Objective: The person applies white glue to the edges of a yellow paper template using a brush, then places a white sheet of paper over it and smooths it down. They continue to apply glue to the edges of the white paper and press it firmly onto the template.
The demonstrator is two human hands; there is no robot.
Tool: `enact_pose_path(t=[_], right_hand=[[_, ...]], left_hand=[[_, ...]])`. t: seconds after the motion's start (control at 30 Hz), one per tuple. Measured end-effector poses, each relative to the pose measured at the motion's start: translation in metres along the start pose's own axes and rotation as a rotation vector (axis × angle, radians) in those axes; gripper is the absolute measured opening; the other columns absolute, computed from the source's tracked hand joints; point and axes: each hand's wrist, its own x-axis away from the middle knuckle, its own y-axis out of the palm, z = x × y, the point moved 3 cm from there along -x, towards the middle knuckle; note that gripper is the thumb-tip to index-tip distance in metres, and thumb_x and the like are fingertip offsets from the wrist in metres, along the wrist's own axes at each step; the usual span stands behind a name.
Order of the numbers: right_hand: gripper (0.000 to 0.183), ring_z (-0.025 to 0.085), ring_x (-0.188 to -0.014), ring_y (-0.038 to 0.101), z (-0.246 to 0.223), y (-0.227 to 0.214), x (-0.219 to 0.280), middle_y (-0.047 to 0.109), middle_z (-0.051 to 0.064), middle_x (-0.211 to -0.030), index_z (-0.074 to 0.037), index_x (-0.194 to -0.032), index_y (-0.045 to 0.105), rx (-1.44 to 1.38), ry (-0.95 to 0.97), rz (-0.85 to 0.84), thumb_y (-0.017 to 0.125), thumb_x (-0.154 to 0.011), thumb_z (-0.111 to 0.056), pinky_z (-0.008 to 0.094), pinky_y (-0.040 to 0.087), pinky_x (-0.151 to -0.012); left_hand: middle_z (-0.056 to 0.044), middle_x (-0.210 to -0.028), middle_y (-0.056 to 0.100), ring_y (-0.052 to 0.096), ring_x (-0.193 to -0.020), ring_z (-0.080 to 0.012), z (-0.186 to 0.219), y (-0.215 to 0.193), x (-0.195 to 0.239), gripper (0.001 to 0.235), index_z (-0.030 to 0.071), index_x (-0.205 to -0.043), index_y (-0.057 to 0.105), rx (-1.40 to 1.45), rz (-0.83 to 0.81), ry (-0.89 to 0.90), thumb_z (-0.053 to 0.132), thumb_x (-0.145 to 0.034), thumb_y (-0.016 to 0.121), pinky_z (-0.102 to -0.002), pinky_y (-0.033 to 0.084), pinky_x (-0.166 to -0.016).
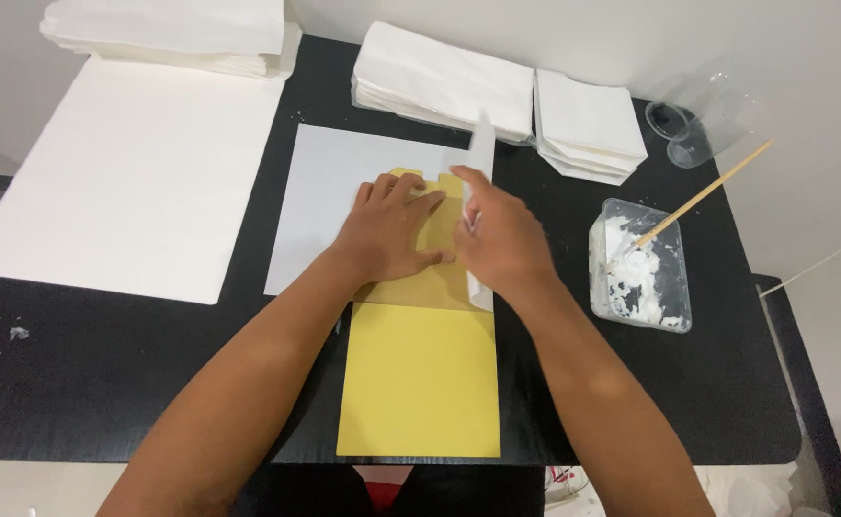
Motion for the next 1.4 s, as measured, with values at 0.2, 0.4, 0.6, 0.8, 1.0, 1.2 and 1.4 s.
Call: enact_pose_path(t=[0.2, 0.4, 0.6, 0.8, 1.0, 1.2, 1.4], right_hand=[[0.062, 0.036, -0.118, 0.067, -0.016, 0.031, -0.006, 0.065, 0.012, -0.135, -0.024, -0.156, 0.036, 0.191, 0.019, -0.193, 0.049, -0.097, -0.01, 0.053, 0.056, -0.095], [0.066, 0.039, -0.116, 0.068, -0.028, 0.034, 0.002, 0.063, 0.02, -0.133, -0.016, -0.156, 0.018, 0.125, 0.071, -0.237, 0.048, -0.098, -0.005, 0.053, 0.057, -0.093], [0.057, 0.036, -0.101, 0.072, -0.008, 0.045, -0.001, 0.07, 0.016, -0.108, -0.01, -0.151, 0.018, -0.109, 0.131, -0.22, 0.04, -0.098, -0.017, 0.051, 0.057, -0.081], [0.054, 0.03, -0.103, 0.066, 0.038, 0.053, -0.004, 0.067, 0.014, -0.103, -0.01, -0.148, 0.023, -0.441, 0.063, -0.23, 0.042, -0.099, -0.019, 0.045, 0.053, -0.089], [0.049, 0.046, -0.125, 0.057, 0.03, 0.014, 0.061, 0.053, 0.024, -0.128, -0.005, -0.141, 0.049, -0.204, -0.025, -0.108, 0.055, -0.096, -0.022, 0.057, 0.051, -0.101], [0.067, 0.032, -0.141, 0.046, 0.048, 0.045, 0.132, 0.049, 0.014, -0.153, -0.006, -0.152, 0.044, -0.075, -0.166, 0.115, 0.067, -0.094, -0.031, 0.047, 0.038, -0.115], [0.072, 0.032, -0.147, 0.04, 0.054, 0.062, 0.14, 0.042, 0.012, -0.162, -0.005, -0.156, 0.04, 0.032, -0.115, 0.13, 0.064, -0.096, -0.037, 0.054, 0.036, -0.114]], left_hand=[[0.0, -0.142, 0.05, 0.043, -0.136, -0.0229, -0.017, 0.027, -0.014, 0.057, 0.029, -0.144, 0.058, -0.027, 0.006, 0.023, 0.055, -0.095, 0.043, -0.039, 0.035, -0.111], [-0.004, -0.138, 0.056, 0.051, -0.13, -0.0226, -0.02, 0.013, -0.009, 0.055, 0.022, -0.148, 0.048, 0.056, 0.022, 0.01, 0.043, -0.103, 0.022, -0.038, 0.039, -0.107], [-0.005, -0.139, 0.057, 0.052, -0.128, -0.0238, -0.013, -0.001, -0.003, 0.056, 0.023, -0.152, 0.048, 0.045, 0.015, 0.039, 0.042, -0.105, 0.024, -0.038, 0.041, -0.106], [-0.006, -0.143, 0.053, 0.05, -0.133, -0.0227, -0.007, -0.006, 0.0, 0.063, 0.021, -0.149, 0.053, -0.007, -0.04, 0.021, 0.057, -0.099, 0.035, -0.037, 0.04, -0.111], [-0.008, -0.147, 0.051, 0.046, -0.139, -0.0242, -0.005, -0.014, 0.003, 0.066, 0.021, -0.151, 0.05, -0.006, -0.098, 0.007, 0.056, -0.095, 0.052, -0.038, 0.035, -0.119], [-0.011, -0.134, 0.055, 0.051, -0.119, -0.0323, -0.029, 0.032, -0.011, 0.067, 0.011, -0.141, 0.058, 0.143, 0.253, 0.211, 0.053, -0.089, 0.066, -0.048, 0.04, -0.101], [-0.011, -0.132, 0.056, 0.052, -0.118, -0.0326, -0.027, 0.031, -0.007, 0.064, 0.011, -0.139, 0.059, 0.18, 0.302, 0.234, 0.047, -0.088, 0.071, -0.049, 0.042, -0.099]])
